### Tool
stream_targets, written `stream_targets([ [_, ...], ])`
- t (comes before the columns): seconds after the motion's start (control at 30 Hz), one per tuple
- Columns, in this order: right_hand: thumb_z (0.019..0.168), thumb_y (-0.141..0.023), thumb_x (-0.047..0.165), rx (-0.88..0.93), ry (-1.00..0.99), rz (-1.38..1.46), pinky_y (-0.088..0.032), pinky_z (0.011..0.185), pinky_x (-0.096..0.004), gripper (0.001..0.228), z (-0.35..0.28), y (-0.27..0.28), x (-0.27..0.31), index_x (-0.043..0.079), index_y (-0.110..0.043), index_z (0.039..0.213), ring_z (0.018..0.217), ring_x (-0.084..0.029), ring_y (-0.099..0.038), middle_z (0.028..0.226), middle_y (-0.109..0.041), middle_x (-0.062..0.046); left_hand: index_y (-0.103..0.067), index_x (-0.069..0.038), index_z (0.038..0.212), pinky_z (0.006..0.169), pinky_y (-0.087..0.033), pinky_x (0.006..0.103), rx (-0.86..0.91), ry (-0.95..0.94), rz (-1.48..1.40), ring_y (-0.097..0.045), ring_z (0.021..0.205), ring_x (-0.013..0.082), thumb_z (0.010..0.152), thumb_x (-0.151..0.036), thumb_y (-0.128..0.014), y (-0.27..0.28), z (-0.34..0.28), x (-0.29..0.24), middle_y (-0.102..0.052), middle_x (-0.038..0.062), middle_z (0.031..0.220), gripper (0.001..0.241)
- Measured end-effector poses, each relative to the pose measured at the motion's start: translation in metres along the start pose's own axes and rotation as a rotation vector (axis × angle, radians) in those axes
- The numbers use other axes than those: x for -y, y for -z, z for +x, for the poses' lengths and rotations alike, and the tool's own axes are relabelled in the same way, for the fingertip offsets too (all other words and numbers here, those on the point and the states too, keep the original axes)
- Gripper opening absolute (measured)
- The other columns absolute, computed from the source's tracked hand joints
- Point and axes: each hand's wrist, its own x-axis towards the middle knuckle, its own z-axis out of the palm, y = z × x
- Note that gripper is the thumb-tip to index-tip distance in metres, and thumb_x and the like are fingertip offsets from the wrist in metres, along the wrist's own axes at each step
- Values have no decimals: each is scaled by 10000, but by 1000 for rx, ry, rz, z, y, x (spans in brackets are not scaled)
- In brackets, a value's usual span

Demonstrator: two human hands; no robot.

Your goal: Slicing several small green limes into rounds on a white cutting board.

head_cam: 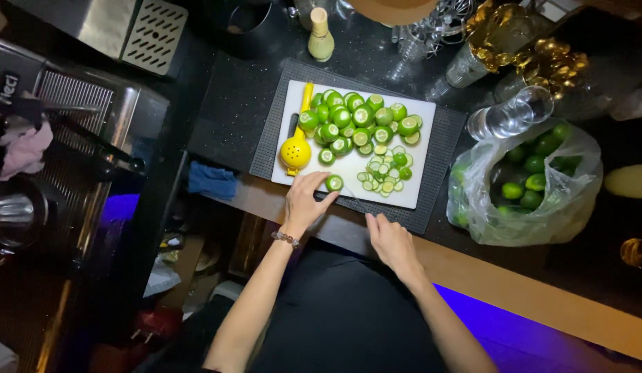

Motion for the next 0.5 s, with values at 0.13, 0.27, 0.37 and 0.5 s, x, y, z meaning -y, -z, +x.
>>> stream_targets([
  [0.13, 1045, -444, 438, 9, 104, -27, -534, 730, -628, 478, 3, -7, 4, 38, -649, 883, 782, -519, -681, 777, -701, -295, -789, -124, 1091, 904, -535, 389, 24, 2, 42, -633, 1055, 284, 771, -320, -869, 2, 5, 1, -700, 47, 1098, 384],
  [0.27, 1065, -429, 414, -21, 124, -118, -558, 706, -599, 475, 6, -16, -5, 41, -650, 873, 740, -494, -699, 752, -703, -284, -794, -128, 1093, 914, -539, 385, 53, 17, 53, -638, 1072, 273, 781, -332, -853, 4, 5, 1, -705, 32, 1108, 377],
  [0.37, 1073, -411, 436, 27, 99, -247, -579, 687, -579, 496, 9, -11, -10, 43, -650, 886, 741, -463, -719, 780, -716, -266, -773, -117, 1124, 913, -537, 391, 86, -2, 84, -630, 1084, 283, 808, -329, -834, 7, 5, -1, -689, 41, 1146, 386],
  [0.5, 1056, -438, 423, 62, 125, -166, -561, 717, -599, 472, -1, 10, -8, 41, -668, 901, 763, -496, -699, 800, -714, -280, -698, -61, 1198, 909, -531, 414, 133, -48, 156, -599, 1122, 315, 853, -309, -805, 7, 6, -7, -632, 89, 1237, 438],
])
